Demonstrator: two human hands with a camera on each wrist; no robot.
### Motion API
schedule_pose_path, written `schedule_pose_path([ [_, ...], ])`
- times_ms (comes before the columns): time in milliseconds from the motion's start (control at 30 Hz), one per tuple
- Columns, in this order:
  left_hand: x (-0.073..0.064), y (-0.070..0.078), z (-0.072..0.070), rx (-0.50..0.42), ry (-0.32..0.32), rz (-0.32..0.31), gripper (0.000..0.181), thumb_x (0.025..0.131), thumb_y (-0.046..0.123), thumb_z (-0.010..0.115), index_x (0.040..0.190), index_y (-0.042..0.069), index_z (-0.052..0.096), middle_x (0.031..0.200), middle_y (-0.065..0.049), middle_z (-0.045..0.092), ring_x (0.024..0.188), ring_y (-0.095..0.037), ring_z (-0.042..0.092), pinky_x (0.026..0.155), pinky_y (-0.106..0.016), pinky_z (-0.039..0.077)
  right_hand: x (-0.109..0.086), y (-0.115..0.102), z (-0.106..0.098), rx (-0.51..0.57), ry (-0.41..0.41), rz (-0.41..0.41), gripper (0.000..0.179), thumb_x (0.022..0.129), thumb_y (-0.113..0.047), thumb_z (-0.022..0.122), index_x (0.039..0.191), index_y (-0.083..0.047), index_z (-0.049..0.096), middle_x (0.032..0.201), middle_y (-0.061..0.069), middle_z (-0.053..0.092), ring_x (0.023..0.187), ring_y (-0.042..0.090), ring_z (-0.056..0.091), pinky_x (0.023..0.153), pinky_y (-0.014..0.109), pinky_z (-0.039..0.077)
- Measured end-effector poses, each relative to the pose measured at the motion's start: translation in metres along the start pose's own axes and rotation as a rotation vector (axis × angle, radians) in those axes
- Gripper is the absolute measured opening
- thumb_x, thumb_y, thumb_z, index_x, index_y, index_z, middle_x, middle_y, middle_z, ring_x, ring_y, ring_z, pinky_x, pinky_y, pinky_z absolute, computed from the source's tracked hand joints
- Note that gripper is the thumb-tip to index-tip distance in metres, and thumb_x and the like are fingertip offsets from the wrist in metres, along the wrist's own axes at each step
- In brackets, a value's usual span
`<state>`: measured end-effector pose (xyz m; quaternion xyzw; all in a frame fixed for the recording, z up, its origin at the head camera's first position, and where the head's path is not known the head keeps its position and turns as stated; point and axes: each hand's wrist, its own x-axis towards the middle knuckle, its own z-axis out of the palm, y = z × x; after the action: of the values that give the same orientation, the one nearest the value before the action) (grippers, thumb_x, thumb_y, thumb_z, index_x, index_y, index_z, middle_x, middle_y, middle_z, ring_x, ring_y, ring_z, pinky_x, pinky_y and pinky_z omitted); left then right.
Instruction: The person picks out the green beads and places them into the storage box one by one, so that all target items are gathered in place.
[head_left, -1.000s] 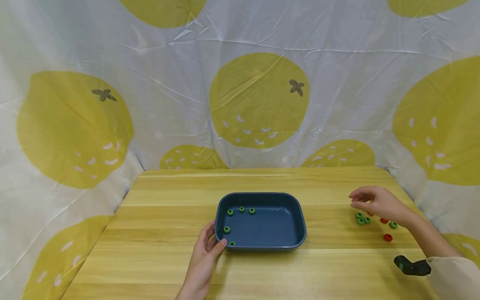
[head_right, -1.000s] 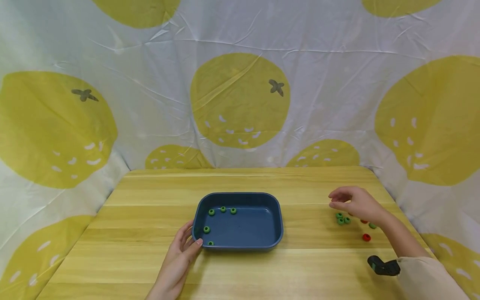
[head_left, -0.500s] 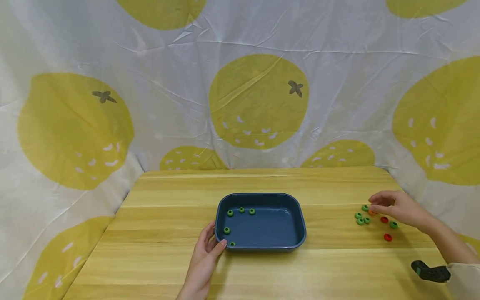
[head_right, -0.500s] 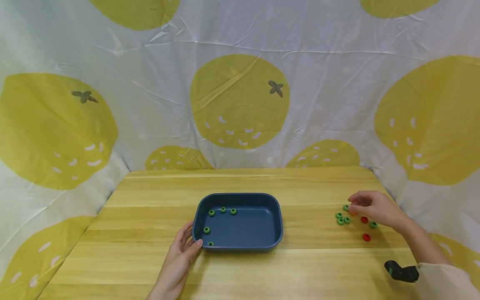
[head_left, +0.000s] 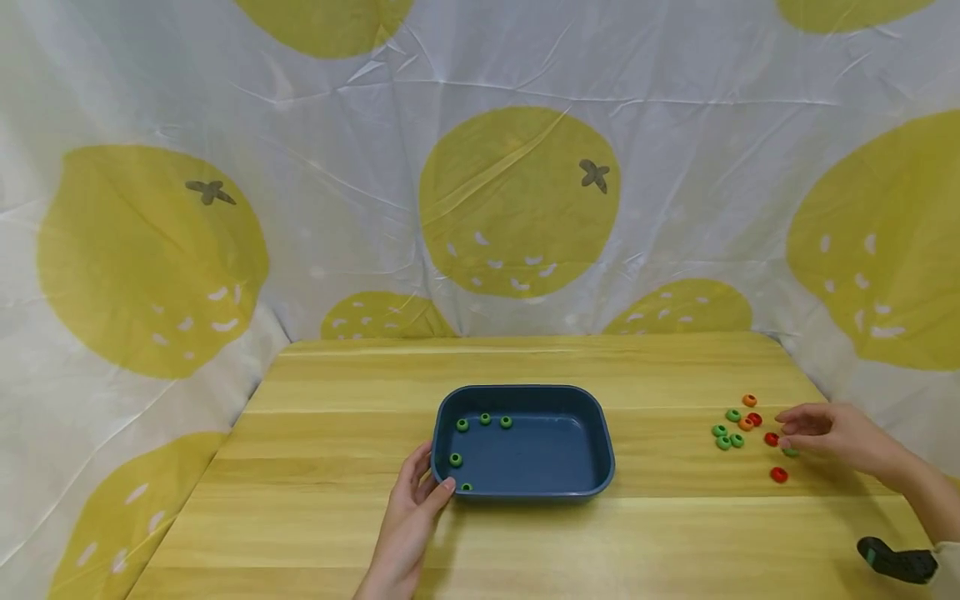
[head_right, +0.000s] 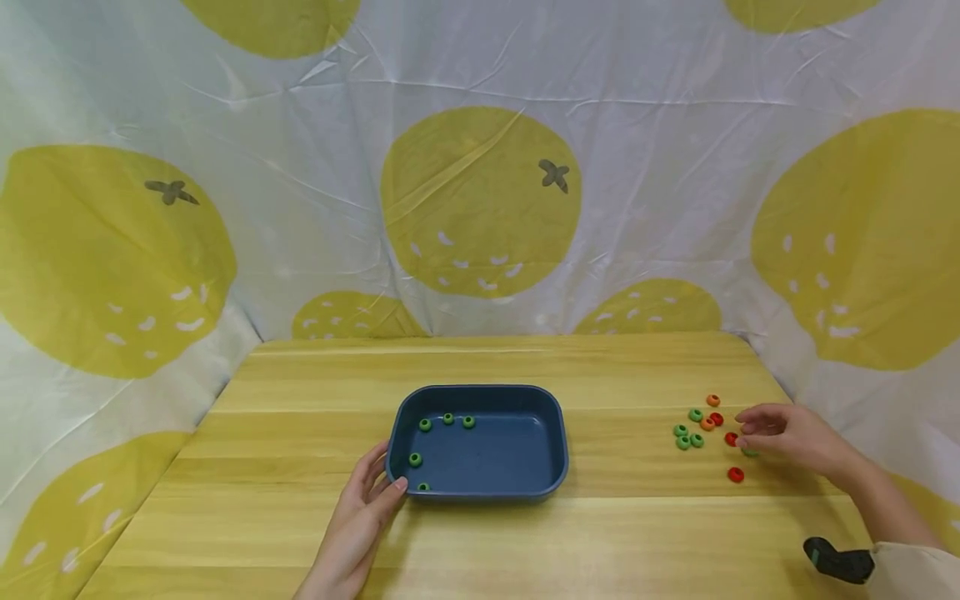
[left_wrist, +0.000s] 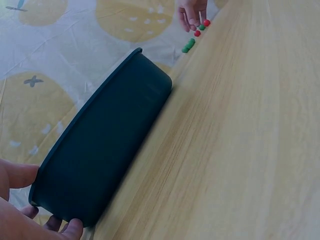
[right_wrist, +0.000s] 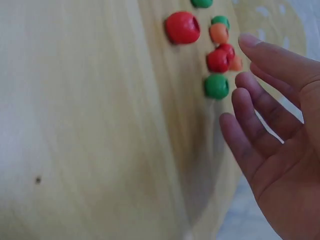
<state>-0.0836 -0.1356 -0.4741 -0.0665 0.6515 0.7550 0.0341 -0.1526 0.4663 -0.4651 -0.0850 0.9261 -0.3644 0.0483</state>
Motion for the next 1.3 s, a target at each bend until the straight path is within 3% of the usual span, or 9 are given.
schedule_pose_path([
  [167, -0.001, 0.002, 0.000, -0.003, 0.006, 0.004, 0.067, 0.102, 0.000, 0.062, 0.160, 0.005, 0.029, 0.160, -0.021, 0.033, 0.146, -0.042, 0.034, 0.111, -0.044, 0.042, -0.004, 0.015, -0.003, 0.042, -0.088, 0.058, 0.047, 0.098, -0.013, 0.072, 0.129, 0.020, 0.057, 0.112, 0.009, 0.069, 0.090, -0.001, 0.061, 0.074, 0.023, 0.055],
  [300, 0.000, 0.003, -0.001, -0.004, 0.007, 0.007, 0.067, 0.102, 0.001, 0.062, 0.160, 0.005, 0.029, 0.160, -0.021, 0.033, 0.146, -0.041, 0.033, 0.112, -0.044, 0.041, -0.004, 0.023, -0.002, 0.064, -0.116, 0.058, 0.044, 0.097, -0.011, 0.074, 0.127, 0.018, 0.059, 0.106, 0.005, 0.065, 0.087, 0.003, 0.057, 0.073, 0.023, 0.051],
  [600, 0.000, 0.003, -0.001, -0.002, 0.005, 0.003, 0.067, 0.102, 0.001, 0.062, 0.160, 0.006, 0.029, 0.161, -0.021, 0.032, 0.147, -0.042, 0.032, 0.112, -0.046, 0.040, -0.004, 0.025, 0.005, -0.006, -0.066, 0.045, 0.026, 0.095, -0.013, 0.076, 0.112, 0.006, 0.069, 0.093, 0.001, 0.061, 0.078, 0.008, 0.054, 0.067, 0.025, 0.048],
  [833, -0.001, 0.003, -0.001, 0.001, 0.002, 0.002, 0.067, 0.102, 0.001, 0.062, 0.160, 0.006, 0.029, 0.161, -0.022, 0.032, 0.147, -0.043, 0.033, 0.111, -0.045, 0.042, -0.005, 0.019, 0.006, -0.057, -0.039, 0.054, 0.023, 0.094, -0.016, 0.078, 0.108, 0.002, 0.072, 0.091, 0.001, 0.063, 0.077, 0.007, 0.054, 0.067, 0.025, 0.048],
  [1100, 0.000, 0.000, -0.001, 0.001, -0.001, 0.002, 0.067, 0.102, 0.000, 0.062, 0.160, 0.006, 0.029, 0.160, -0.022, 0.033, 0.146, -0.043, 0.033, 0.110, -0.044, 0.043, -0.005, 0.024, 0.001, -0.066, -0.066, -0.035, 0.014, 0.094, -0.006, 0.076, 0.103, 0.004, 0.072, 0.086, -0.004, 0.063, 0.074, 0.005, 0.054, 0.063, 0.024, 0.046],
  [1300, 0.000, 0.000, 0.000, 0.005, -0.001, -0.004, 0.068, 0.102, 0.001, 0.063, 0.160, 0.006, 0.029, 0.160, -0.022, 0.033, 0.146, -0.043, 0.034, 0.110, -0.045, 0.043, -0.003, 0.015, -0.004, -0.054, -0.066, -0.079, 0.013, 0.094, -0.005, 0.075, 0.103, 0.003, 0.070, 0.089, -0.005, 0.066, 0.078, 0.005, 0.058, 0.065, 0.023, 0.050],
])
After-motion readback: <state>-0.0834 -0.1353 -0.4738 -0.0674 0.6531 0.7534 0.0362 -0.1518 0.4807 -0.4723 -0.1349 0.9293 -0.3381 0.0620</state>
